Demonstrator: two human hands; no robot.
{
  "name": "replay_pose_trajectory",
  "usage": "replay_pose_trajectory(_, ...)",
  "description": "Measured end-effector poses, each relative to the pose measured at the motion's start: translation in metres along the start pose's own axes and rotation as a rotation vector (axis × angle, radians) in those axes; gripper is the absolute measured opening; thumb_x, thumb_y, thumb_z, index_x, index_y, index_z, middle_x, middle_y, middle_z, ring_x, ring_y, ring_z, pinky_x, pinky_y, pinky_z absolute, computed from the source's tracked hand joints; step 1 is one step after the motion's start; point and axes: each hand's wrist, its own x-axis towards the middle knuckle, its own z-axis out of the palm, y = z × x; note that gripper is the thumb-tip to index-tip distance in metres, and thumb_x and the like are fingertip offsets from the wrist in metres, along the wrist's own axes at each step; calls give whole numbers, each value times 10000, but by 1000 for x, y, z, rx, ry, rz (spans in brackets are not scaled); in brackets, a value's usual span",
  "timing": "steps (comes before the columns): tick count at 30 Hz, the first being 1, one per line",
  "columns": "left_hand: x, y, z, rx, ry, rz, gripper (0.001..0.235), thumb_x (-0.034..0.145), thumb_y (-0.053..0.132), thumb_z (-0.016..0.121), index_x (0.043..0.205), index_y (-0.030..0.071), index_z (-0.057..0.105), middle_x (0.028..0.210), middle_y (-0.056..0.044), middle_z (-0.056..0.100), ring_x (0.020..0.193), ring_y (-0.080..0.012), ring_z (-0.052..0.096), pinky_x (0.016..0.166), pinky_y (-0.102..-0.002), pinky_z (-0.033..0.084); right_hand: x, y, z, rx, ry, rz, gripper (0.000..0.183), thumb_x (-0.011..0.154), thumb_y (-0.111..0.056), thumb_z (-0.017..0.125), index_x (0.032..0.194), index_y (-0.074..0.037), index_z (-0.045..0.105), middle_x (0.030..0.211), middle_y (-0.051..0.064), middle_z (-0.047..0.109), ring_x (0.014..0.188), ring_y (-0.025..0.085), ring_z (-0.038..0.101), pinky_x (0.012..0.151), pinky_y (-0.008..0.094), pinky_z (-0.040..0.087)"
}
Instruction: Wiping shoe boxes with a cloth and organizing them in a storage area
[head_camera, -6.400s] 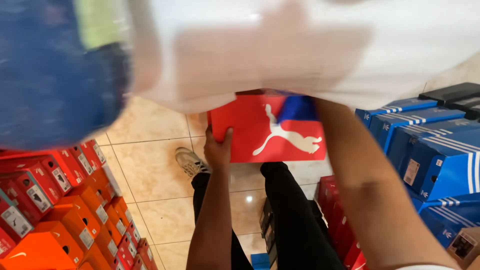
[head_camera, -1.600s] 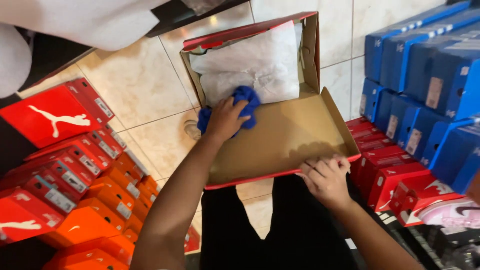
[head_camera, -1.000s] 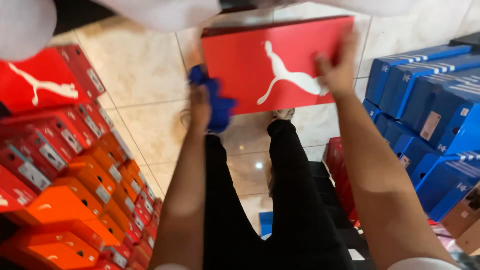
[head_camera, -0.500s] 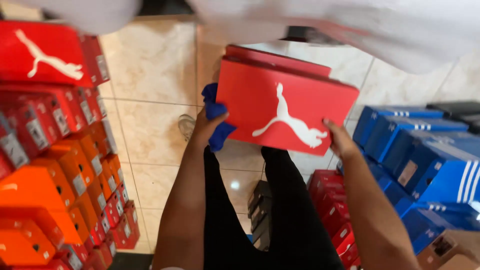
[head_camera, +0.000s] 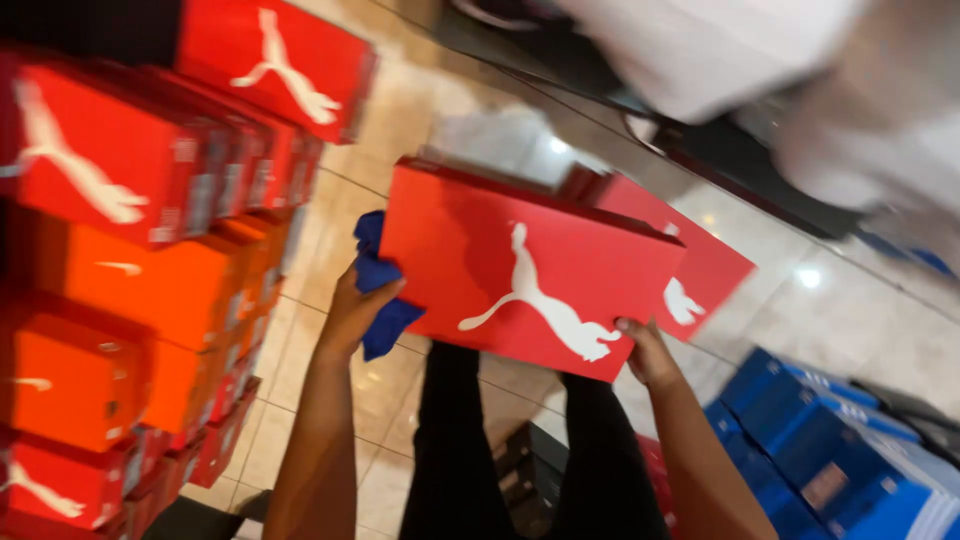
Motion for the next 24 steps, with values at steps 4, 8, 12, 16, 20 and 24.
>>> replay_pose_trajectory(4, 55, 15, -77, -99, 76, 98, 537, 781, 246, 909, 1257, 122, 693, 1155, -114, 716, 1126, -257, 658, 995, -461, 507, 65, 24, 63, -23, -35, -121, 676, 806, -176, 702, 1446, -30, 538, 1128, 275, 656, 931, 449, 677, 834, 684, 533)
replay_pose_trajectory(8, 92, 3, -132, -345, 415, 135, 354, 892, 264, 834, 1209, 160, 715, 1122, -65, 700, 1071, -202, 650, 986, -428, 494, 183, 106, 38, 38, -48, -165, 591, 850, -208, 703, 1410, -57, 592, 1101, 226, 692, 934, 387, 714, 860, 643, 542)
replay_pose_trajectory(12, 79, -30, -133, -205, 738, 508, 489, 909, 76, 776, 1366, 16, 611, 1331, -247, 622, 1286, -310, 577, 1130, -446, 421, 189, 60, 178, 60, -111, -135, 617, 852, -247, 715, 1420, -57, 569, 1118, 193, 699, 944, 356, 717, 839, 590, 578)
replay_pose_trajectory(16, 155, -122, -78, -92, 771, 427, 591, 865, 181, 828, 1392, 27, 609, 1384, -225, 610, 1295, -334, 573, 1152, -441, 419, 224, 32, 288, 57, -122, -158, 634, 844, -285, 725, 1421, -85, 556, 1119, 217, 695, 934, 377, 708, 836, 601, 582)
replay_pose_trajectory(20, 262, -175, -36, -290, 821, 379, 692, 835, 165, 802, 1468, 35, 556, 1426, -278, 566, 1330, -351, 535, 1170, -466, 394, 266, 51, 322, -47, -75, -143, 641, 859, -328, 731, 1429, -118, 525, 1095, 124, 676, 912, 268, 672, 829, 494, 574)
replay_pose_trajectory(24, 347, -157, -5, -176, 957, 268, 952, 734, 152, 911, 1566, 164, 448, 1596, -214, 392, 1478, -320, 371, 1252, -416, 255, 408, 110, 239, -96, -106, -129, 630, 899, -345, 680, 1468, -137, 509, 1173, 122, 666, 1003, 263, 685, 891, 484, 573)
